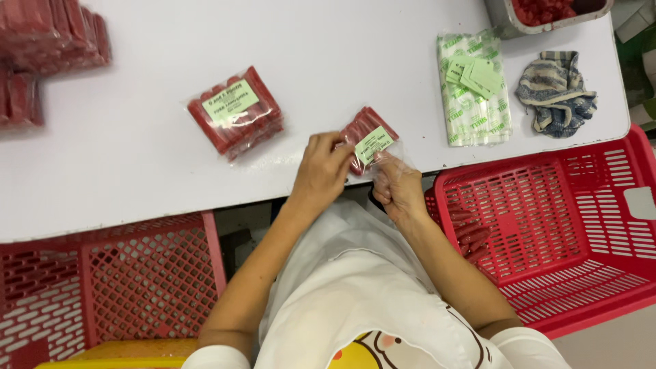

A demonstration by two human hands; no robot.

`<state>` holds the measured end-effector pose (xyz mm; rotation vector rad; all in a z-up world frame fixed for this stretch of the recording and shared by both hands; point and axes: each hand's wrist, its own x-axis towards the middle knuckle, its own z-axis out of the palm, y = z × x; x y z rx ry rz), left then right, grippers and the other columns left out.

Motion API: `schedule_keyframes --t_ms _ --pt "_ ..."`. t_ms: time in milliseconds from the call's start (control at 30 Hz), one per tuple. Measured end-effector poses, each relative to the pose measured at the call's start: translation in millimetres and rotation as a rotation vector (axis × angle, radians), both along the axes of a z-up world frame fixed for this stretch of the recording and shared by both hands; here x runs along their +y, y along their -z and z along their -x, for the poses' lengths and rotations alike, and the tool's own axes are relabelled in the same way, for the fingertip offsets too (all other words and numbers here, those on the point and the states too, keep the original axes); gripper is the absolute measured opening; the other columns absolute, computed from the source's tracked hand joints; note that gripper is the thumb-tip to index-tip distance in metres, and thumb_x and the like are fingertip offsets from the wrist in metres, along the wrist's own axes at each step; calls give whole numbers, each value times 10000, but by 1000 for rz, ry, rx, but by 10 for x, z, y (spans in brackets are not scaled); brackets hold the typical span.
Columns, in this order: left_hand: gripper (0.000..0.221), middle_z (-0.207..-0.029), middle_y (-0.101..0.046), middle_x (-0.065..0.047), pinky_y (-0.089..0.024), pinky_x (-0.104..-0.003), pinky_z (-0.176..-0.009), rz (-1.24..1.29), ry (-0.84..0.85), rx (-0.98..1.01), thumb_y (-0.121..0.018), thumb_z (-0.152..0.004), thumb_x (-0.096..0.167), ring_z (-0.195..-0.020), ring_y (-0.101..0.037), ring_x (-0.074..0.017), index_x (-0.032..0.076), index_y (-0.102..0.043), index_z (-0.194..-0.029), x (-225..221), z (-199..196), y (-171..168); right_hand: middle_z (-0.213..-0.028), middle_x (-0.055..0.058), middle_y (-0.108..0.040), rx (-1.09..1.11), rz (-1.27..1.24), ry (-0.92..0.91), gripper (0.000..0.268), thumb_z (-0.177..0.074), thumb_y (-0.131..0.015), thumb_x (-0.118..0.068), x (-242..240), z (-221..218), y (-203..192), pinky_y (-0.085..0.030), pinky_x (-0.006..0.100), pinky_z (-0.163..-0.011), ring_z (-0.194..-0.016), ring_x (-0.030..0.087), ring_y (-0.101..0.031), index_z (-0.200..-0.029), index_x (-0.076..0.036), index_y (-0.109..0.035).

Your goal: The person places small sausages into clear plastic bags, adds a green label to each, and stacks the finished packages on a white table. The person repeatedly takes sausages from a red basket, fills the bags, and organizes the completed packs.

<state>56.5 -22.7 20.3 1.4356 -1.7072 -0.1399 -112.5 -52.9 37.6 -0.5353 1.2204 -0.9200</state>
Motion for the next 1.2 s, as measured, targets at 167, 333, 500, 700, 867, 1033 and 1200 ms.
schedule_keyframes --t_ms 167,333,500,700,867,1033,1200 --pt "128 -1176 -575 -83 -491 -429 -850 -24 8 -157 -656 -982 197 -1118 -538 -356 127 -719 -1068 20 70 17 -511 23 -407 131 47 -36 358 -940 -773 -194 -56 72 4 -266 220 -291 -331 91 -344 -1213 14 -672" --pt "122 -1092 -544 -34 -508 -448 -860 -202 27 -199 -708 -934 270 -1129 -543 -330 150 -723 -944 -45 44 -99 -544 93 -480 293 289 -213 641 -961 -676 -60 50 455 -17 -284 258 -266 -327 126 -372 -1553 -69 -431" --pt "162 -1014 -560 -71 -497 -455 -832 30 17 -319 -767 -872 247 -1061 -584 -347 122 -688 -939 -498 392 60 -587 172 -555 -91 323 -454 694 -906 -617 36 265 1004 219 -336 236 -243 -296 135 -409 -1554 -126 -428" --pt "361 -1232 -619 -120 -491 -514 -1018 -60 366 -506 -884 -751 210 -1264 -567 -387 122 -729 -1065 -1064 980 502 -683 259 -672 -101 323 -517 446 -945 -630 21 348 910 608 -449 271 -265 -321 212 -572 -1380 -66 -587" --pt "215 -979 -676 -234 -521 -603 -877 -368 568 45 -594 -1031 167 -1001 -677 -501 -3 -613 -1161 -1049 477 -319 -807 263 -727 100 390 -333 189 -972 -649 -20 17 1233 581 -591 347 -435 -501 270 -700 -1145 14 -718" --pt "158 -872 -718 -64 -573 -385 -835 -402 378 663 -644 -1029 222 -865 -731 -209 112 -632 -1142 -917 196 -212 -1013 129 -675 461 688 -402 534 -896 -842 -144 -462 789 -82 -590 357 -727 -831 246 -712 -1308 -75 -509" --pt "404 -1022 -694 -175 -535 -434 -910 -491 252 604 -869 -834 204 -1007 -681 -330 38 -616 -1101 -793 -109 -490 -925 190 -711 685 1055 -436 750 -939 -743 -74 -838 324 -443 -597 478 -812 -865 378 -714 -1574 -87 -344"
